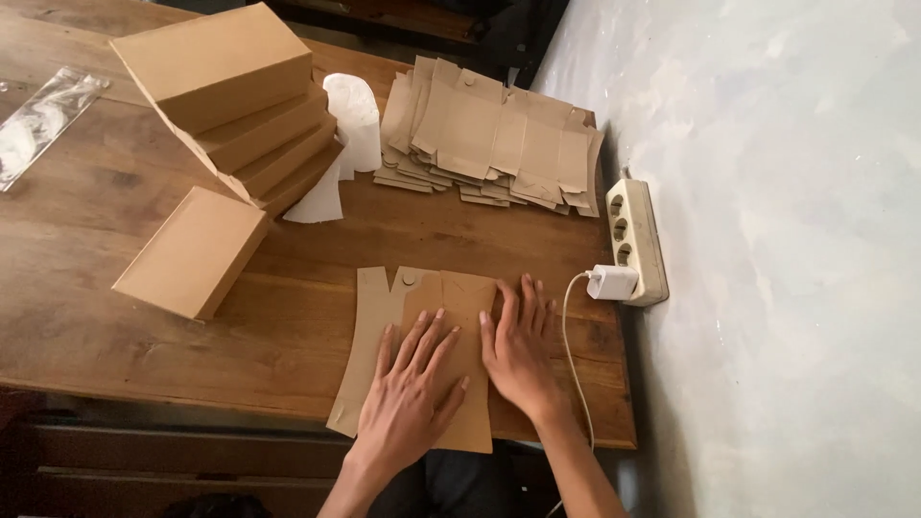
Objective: Assembling a small cardboard box from a flat template by folding along pre-scored lines and tucking in tabs.
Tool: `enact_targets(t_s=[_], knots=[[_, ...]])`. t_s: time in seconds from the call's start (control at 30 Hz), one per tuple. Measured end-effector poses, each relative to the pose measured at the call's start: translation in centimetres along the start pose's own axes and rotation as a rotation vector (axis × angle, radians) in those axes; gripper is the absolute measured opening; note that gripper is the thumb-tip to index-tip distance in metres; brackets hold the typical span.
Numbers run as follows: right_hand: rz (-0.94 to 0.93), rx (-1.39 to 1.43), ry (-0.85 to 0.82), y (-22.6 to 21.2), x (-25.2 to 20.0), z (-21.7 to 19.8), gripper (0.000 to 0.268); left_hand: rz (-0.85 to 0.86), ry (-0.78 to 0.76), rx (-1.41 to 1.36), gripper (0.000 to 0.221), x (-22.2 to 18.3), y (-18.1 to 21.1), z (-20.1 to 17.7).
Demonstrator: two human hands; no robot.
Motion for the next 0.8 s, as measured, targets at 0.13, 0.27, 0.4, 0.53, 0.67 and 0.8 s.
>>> enact_targets(t_s=[0.13, 0.27, 0.4, 0.53, 0.67, 0.8], knots=[[-0.001, -0.090, 0.073, 0.6, 0.5, 1.1, 0.050, -0.003, 0.006, -0.012, 0.060, 0.0, 0.1, -0.1], [-0.025, -0.051, 0.065, -0.2, -1.3, 0.0, 0.054, -0.006, 0.015, -0.007, 0.060, 0.1, 0.1, -0.2], [-0.094, -0.033, 0.108, -1.3, -4.4, -0.9, 0.053, -0.013, -0.005, -0.025, 0.059, 0.0, 0.1, -0.1], [-0.105, -0.041, 0.120, -2.1, -7.6, -1.6, 0.054, -0.025, -0.016, -0.032, 0.060, 0.1, 0.0, 0.1], [-0.057, 0.017, 0.106, -2.4, -8.9, -1.6, 0.051, -0.027, -0.009, -0.039, 0.058, 0.1, 0.0, 0.1], [-0.024, 0.001, 0.090, -2.0, -8.4, -1.1, 0.054, -0.037, -0.036, -0.045, 0.060, -0.2, -0.1, 0.3]])
Point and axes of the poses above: each hand's wrist, its own x-axis towards the middle knuckle, its own z-axis out of the palm, y = z × x, the point moved 3 cm from there along x, towards the middle knuckle, and after that the axes turned 7 degrees about -x, right-handed, at the moved point
